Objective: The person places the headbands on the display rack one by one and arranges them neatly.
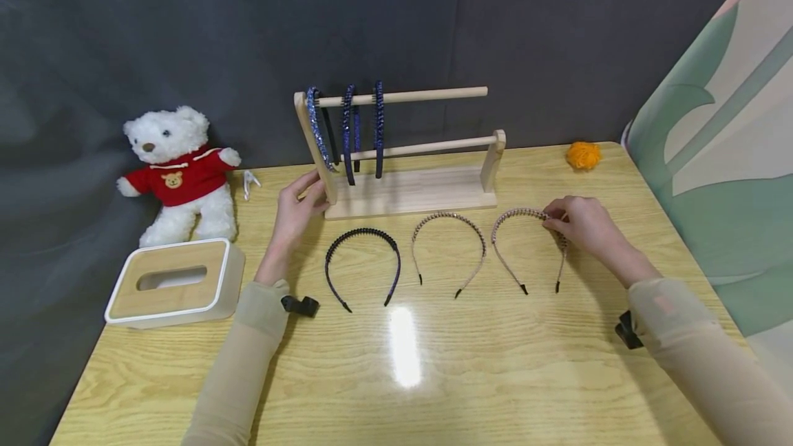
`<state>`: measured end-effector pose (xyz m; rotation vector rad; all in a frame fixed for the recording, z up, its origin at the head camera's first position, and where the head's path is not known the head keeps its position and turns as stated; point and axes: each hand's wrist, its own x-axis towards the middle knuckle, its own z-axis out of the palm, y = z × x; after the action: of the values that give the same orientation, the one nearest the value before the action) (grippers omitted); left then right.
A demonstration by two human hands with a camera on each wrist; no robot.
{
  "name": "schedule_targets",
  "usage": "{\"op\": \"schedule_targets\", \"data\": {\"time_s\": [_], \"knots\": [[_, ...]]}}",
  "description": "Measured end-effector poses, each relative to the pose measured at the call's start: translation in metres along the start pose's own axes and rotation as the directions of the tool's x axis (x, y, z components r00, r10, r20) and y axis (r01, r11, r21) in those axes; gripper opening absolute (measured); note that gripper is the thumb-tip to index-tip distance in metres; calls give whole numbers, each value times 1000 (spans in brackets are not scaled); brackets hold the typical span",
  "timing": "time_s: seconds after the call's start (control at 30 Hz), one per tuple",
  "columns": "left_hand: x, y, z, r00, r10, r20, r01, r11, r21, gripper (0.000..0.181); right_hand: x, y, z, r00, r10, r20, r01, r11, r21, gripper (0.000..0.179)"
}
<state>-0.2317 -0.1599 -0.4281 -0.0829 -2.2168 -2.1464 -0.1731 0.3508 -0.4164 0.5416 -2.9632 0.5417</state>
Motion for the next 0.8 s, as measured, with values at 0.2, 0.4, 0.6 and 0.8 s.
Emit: {"op": "schedule_targets", "data": {"time_s": [0.2,0.4,0.6,0.8], "knots": [[1,-2,-1,1000,-1,0,1,1000,-2,41,-1,-3,-4,1000,15,-6,-15,1000,11,10],[0,-3,-2,1000,-3,2,3,1000,6,41,-3,-8,-11,999,22,-27,-21,1000,7,8],[0,-2,-1,1000,1,5,-1,1000,0,42,-5,-11,-17,998,13,-59,-14,1000,-16,8],[1,-3,0,1000,6,7,-6,1000,0,41,-7,-12,-24,998,8,-64,-10,1000,-24,8]]}}
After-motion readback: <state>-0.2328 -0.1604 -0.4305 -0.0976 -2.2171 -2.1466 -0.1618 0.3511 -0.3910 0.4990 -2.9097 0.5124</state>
